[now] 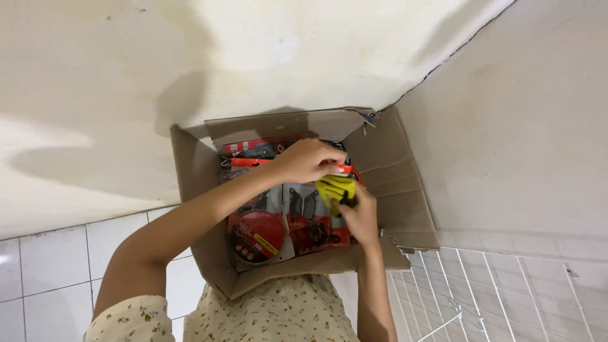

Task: The person wipes the surface of a white cardboard backing and several packaged items, including a brake pad kit and a red circular object, using a yellow cloth. The person picks up each item from a cardboard box, wipes it, and places it back into the box or onto a nearby wire rack.

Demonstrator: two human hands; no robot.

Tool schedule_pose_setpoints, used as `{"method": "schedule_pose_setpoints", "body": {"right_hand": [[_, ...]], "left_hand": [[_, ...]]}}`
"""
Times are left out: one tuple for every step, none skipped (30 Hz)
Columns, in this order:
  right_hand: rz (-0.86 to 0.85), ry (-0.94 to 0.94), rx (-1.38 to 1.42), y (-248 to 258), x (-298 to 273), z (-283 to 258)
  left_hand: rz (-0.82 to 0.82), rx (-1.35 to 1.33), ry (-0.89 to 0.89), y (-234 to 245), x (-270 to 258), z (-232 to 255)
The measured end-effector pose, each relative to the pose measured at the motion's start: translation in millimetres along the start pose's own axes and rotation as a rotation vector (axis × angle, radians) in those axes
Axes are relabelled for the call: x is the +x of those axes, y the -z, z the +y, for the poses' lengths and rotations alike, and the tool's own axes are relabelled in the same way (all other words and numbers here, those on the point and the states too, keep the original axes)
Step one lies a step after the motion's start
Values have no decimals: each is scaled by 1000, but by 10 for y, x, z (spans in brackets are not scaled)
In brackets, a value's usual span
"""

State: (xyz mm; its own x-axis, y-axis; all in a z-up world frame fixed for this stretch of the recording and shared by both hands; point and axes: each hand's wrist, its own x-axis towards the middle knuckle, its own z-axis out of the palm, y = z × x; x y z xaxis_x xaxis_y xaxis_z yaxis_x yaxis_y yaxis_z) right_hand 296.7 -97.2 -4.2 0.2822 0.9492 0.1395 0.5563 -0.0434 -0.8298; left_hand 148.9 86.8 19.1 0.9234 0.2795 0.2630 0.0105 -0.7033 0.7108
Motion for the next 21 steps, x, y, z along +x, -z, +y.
{"method": "schedule_pose_setpoints", "body": {"right_hand": [[38, -32, 48, 5, -19, 39], [36, -28, 48, 35, -34, -41], [81, -49, 107, 70, -32, -123], [126, -70, 168, 106, -26, -204], [126, -65, 166, 148, -51, -306], [118, -88, 245, 191, -74, -407], [107, -111, 326, 226, -96, -509], [105, -105, 326, 206, -160, -517], [90, -119, 480, 170, -230, -525], [74, -134, 635, 136, -298, -532], [69, -131, 642, 60, -297, -588], [63, -180, 791, -13, -294, -644], [61, -231, 941, -98, -300, -702], [59, -230, 951, -199, -260, -714], [42, -298, 950, -310, -246, -731], [25, -366, 948, -423, -229, -743], [32, -376, 958, -502, -193, -808], [22, -394, 895, -582, -159, -870], [10, -416, 827, -638, -141, -924], [16, -428, 832, -638, -128, -945], [23, -363, 818, -617, -86, -959]], "left_hand": [[44, -18, -41, 81, 25, 77], [48, -16, -41, 245, -8, 229], [-8, -52, 13, 421, -27, 379], [-65, -88, 66, 598, -45, 530], [-61, -85, 63, 750, -174, 633], [-119, -191, 117, 902, -303, 735], [-175, -295, 174, 1056, -443, 839], [-170, -292, 174, 1040, -619, 757], [-114, -416, 155, 1025, -814, 677], [-56, -540, 134, 1010, -1007, 598], [-53, -533, 140, 740, -1227, 501], [126, -939, 243, 472, -1444, 401], [312, -1340, 345, 214, -1667, 296], [313, -1331, 351, -26, -1750, 292], [519, -1431, 434, -269, -1849, 288], [733, -1519, 515, -513, -1953, 278], [724, -1515, 529, -494, -1952, 356], [873, -1531, 700, -479, -1950, 432], [1022, -1538, 875, -495, -1941, 525], [1015, -1536, 891, -440, -1956, 565], [1064, -1551, 830, -389, -1938, 592]]}}
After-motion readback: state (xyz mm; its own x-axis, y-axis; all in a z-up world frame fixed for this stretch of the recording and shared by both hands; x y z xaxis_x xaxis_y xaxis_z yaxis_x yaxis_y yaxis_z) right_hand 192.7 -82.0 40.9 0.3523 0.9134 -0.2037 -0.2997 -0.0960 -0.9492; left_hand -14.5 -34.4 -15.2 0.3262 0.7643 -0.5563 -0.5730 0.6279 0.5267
